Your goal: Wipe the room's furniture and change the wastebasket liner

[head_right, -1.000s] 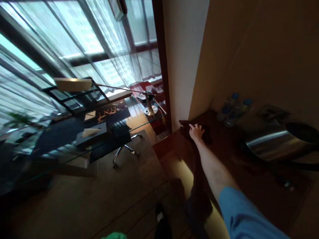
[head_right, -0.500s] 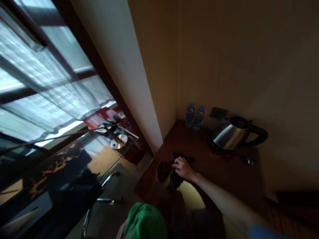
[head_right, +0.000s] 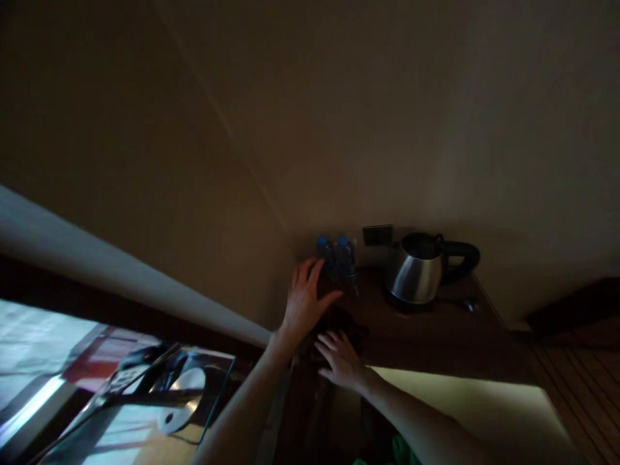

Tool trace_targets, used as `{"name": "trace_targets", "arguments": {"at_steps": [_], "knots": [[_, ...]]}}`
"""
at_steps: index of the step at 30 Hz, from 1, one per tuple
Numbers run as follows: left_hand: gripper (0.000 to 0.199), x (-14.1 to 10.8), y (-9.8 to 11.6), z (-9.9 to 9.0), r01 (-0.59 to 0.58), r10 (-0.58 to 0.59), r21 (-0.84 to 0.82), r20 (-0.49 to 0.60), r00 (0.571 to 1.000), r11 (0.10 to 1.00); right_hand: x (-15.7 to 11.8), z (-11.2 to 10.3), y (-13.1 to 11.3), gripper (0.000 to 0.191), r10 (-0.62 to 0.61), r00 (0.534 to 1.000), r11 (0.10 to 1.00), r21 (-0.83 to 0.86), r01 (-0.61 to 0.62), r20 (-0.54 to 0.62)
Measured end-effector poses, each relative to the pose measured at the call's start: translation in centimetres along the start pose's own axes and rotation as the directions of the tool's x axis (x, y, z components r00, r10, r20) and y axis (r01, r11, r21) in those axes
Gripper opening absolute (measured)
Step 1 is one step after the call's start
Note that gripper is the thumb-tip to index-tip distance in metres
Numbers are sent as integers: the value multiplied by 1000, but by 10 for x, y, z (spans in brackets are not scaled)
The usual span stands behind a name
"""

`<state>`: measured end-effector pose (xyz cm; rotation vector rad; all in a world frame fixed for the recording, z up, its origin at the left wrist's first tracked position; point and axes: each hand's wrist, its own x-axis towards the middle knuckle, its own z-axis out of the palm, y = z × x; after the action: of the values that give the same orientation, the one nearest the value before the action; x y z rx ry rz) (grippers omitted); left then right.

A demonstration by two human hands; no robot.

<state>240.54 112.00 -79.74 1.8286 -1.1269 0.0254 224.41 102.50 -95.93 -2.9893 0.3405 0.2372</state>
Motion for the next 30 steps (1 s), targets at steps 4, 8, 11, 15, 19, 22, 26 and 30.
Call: {"name": "trace_targets", "arguments": {"at_steps": [4,8,11,15,19,22,26,30], "knots": [[72,128,-22,23,-224,204,264,100,974,938,-129,37,37,73,111,956,978,-140,-153,-273],[56,161,-31,51,-247,218,272,135,967,930,-146,52,61,75,196,746,850,-270,-453,-637],[42,165,-27,58,-212,182,242,137,974,947,-92,46,80,75,196,695,816,-278,-507,-692],[33,163,-21,47,-61,49,215,60,997,975,15,4,108,67,372,639,792,-128,-597,-674],[27,156,-15,5,-125,149,88,-362,920,988,129,-49,89,67,614,671,761,87,-642,-416],[26,163,-15,-20,-255,257,74,-500,827,964,166,-44,49,66,326,927,941,159,-299,-185],[27,178,-44,2,-370,381,117,-457,804,922,91,10,31,65,-18,1000,957,290,19,-7],[34,187,-79,56,-449,486,192,-439,756,872,-43,-21,63,49,141,958,928,370,-40,-249]]}}
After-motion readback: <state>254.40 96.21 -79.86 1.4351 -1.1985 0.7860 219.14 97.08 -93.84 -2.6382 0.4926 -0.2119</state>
